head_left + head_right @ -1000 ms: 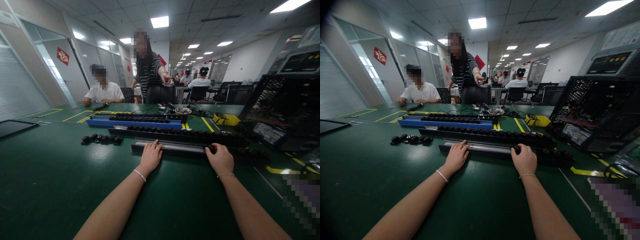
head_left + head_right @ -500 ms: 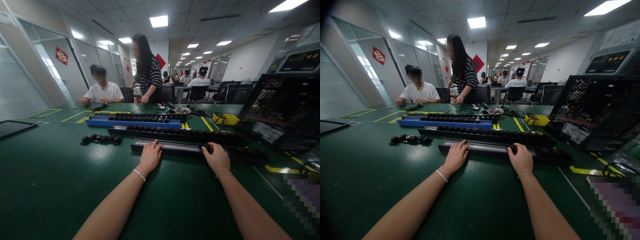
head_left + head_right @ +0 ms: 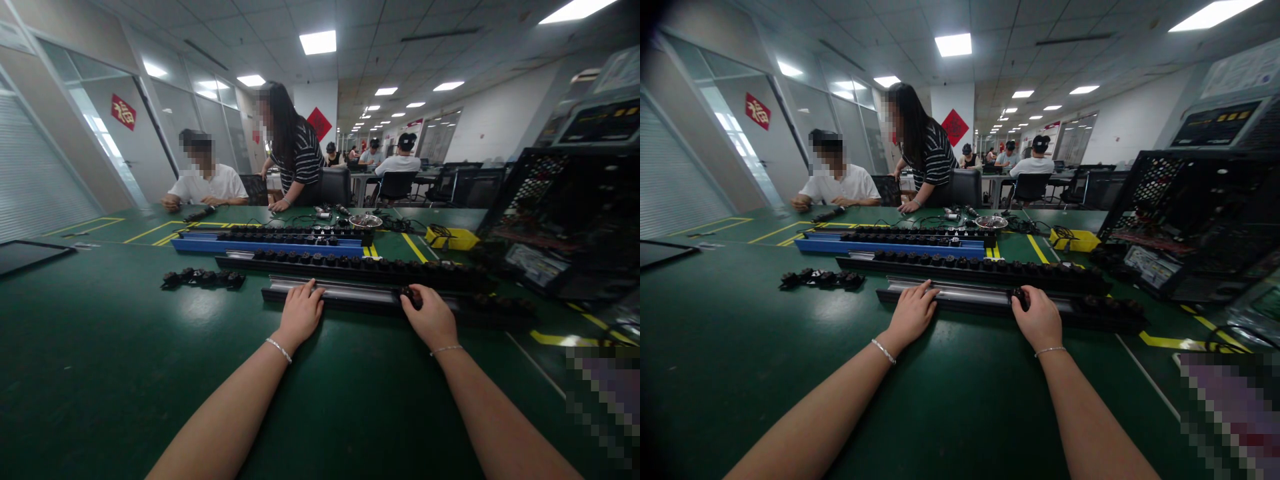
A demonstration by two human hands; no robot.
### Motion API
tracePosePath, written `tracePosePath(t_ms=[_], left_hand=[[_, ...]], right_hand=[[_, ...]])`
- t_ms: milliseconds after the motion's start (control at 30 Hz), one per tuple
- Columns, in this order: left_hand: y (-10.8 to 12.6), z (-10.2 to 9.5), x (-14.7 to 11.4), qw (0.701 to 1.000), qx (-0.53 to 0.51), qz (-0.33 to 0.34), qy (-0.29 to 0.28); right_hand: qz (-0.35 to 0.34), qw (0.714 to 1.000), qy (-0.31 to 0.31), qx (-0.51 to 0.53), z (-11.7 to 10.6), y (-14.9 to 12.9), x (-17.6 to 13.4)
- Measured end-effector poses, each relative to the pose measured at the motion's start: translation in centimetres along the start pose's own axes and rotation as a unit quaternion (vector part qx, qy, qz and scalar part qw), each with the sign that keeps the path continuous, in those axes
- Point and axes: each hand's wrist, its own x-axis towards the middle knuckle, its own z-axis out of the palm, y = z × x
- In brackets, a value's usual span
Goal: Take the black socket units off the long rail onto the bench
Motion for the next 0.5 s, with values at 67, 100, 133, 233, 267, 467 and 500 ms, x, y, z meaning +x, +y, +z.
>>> tracePosePath(t_ms=[67,100,133,233,267,467,500], left_hand=[[0.03,0.01,0.00,1.000,0.001,-0.001,-0.001],[0.05,0.03,0.00,1.000,0.001,0.000,0.000],[0.06,0.06,0.00,1.000,0.001,0.000,0.002],[0.06,0.16,-0.01,1.000,0.000,0.001,0.007],[0.06,0.17,-0.02,1.000,0.001,0.002,0.008],[0.10,0.05,-0.03,1.000,-0.001,0.001,0.009],[0.12,0.03,-0.03,1.000,-0.001,0.000,0.009]], right_hand=[[-0.006,1.000,0.004,0.001,0.07,0.01,-0.01],[-0.009,1.000,0.006,0.004,0.11,0.04,-0.02],[-0.012,1.000,0.007,0.007,0.16,0.06,-0.02],[-0.017,1.000,0.009,0.016,0.25,0.08,-0.03],[-0.018,1.000,0.008,0.018,0.26,0.06,-0.03],[-0.021,0.999,-0.009,0.034,0.15,-0.23,-0.07],[-0.023,0.999,-0.009,0.036,0.13,-0.28,-0.10]])
